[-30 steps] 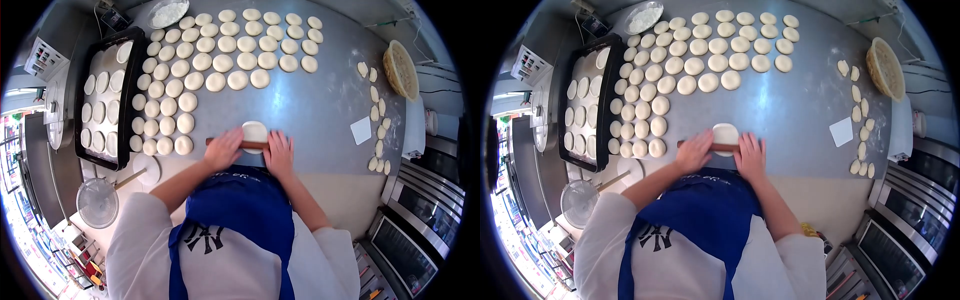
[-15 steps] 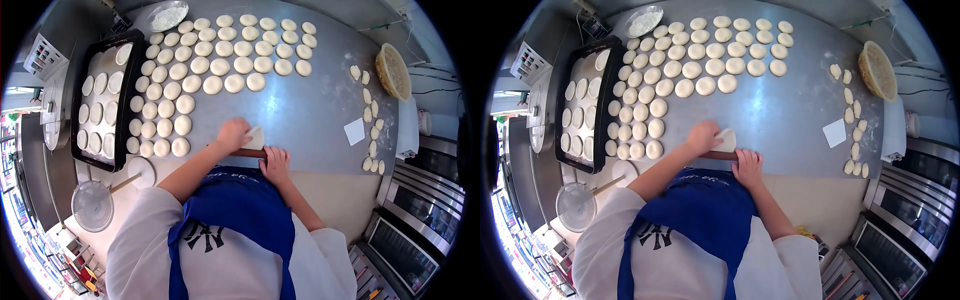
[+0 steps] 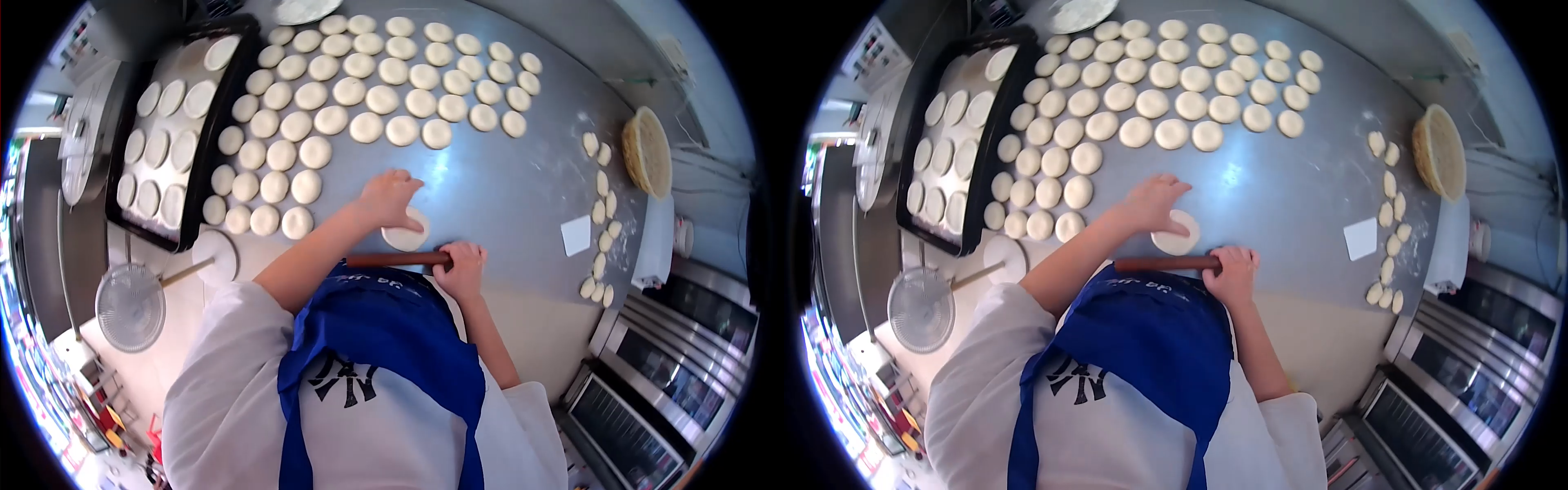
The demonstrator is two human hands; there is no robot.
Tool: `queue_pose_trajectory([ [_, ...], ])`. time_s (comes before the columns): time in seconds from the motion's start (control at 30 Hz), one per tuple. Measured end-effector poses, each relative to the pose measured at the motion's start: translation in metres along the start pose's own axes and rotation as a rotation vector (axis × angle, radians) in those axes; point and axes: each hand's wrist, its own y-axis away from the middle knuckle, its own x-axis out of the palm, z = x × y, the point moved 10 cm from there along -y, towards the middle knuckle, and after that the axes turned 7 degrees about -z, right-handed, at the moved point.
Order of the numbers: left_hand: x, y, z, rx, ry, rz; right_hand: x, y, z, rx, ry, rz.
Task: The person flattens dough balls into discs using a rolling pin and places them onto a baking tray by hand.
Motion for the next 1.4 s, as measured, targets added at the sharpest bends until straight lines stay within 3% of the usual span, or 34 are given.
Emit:
queue_pose_trajectory([
  [0.07,-0.042,0.045,-0.033,0.206,-0.139,-0.247,0.017,-0.034,0.018,-0.028,-0.022,0.055],
  [0.1,-0.015,0.059,-0.012,0.107,-0.107,-0.033,0.0,-0.057,0.036,-0.015,0.055,-0.194],
  [0.13,-0.004,0.072,0.001,0.091,-0.113,-0.039,-0.015,-0.071,0.051,0.001,0.131,-0.445],
  [0.2,0.009,0.101,0.069,-0.43,0.193,-0.146,0.005,-0.091,0.058,0.003,-0.051,-0.564],
  [0.23,0.008,0.11,0.074,-0.43,0.183,-0.151,0.051,-0.099,0.051,-0.017,-0.176,-0.236],
  [0.27,0.003,0.123,0.081,-0.47,0.208,-0.201,0.066,-0.09,0.044,-0.016,-0.183,-0.24],
  [0.33,-0.003,0.137,0.092,-0.512,0.223,-0.281,0.125,-0.075,0.062,-0.232,-0.056,0.198],
  [0.4,0.001,0.138,0.102,-0.52,0.178,-0.234,0.145,-0.074,0.054,-0.087,-0.008,0.448],
  [0.47,-0.007,0.134,0.096,-0.541,0.188,-0.247,0.091,-0.079,0.079,-0.128,0.162,0.07],
  [0.53,0.001,0.115,0.083,-0.45,0.102,-0.171,0.091,-0.083,0.074,-0.141,0.107,-0.016],
  [0.67,0.008,0.078,0.029,0.01,-0.115,-0.055,0.061,-0.048,0.052,-0.077,0.132,-0.002],
  [0.7,0.007,0.078,0.018,0.113,-0.115,-0.093,0.043,-0.028,0.044,-0.062,0.126,-0.104],
  [0.77,0.009,0.079,0.01,0.207,-0.117,-0.139,0.046,0.021,0.007,0.133,0.217,-0.032],
  [0.83,0.004,0.085,-0.001,0.299,-0.352,-0.328,0.049,0.015,-0.001,0.201,0.233,0.03],
  [0.87,0.004,0.073,0.002,0.296,-0.35,-0.325,0.051,0.014,-0.007,0.277,0.25,0.092],
  [0.97,-0.007,0.014,0.014,0.201,-0.307,-0.273,0.028,-0.054,-0.009,0.26,0.33,-0.096],
  [1.07,-0.033,-0.009,0.004,0.262,-0.389,-0.43,0.009,-0.08,-0.014,0.183,0.372,-0.299],
  [1.13,-0.014,0.001,0.003,0.306,-0.426,-0.367,0.013,-0.056,-0.015,0.22,0.388,-0.228],
  [1.2,0.013,0.055,0.013,0.336,-0.278,-0.24,0.042,-0.012,0.003,0.133,0.311,0.123],
  [1.27,0.027,0.079,0.013,0.373,-0.205,-0.164,0.045,0.023,0.018,0.04,0.154,0.044],
  [1.37,0.012,0.049,0.013,0.273,-0.291,-0.131,0.042,-0.038,0.005,0.041,0.305,0.047],
  [1.4,-0.012,0.021,0.013,0.218,-0.346,-0.269,0.038,-0.07,-0.004,0.065,0.341,0.008],
])
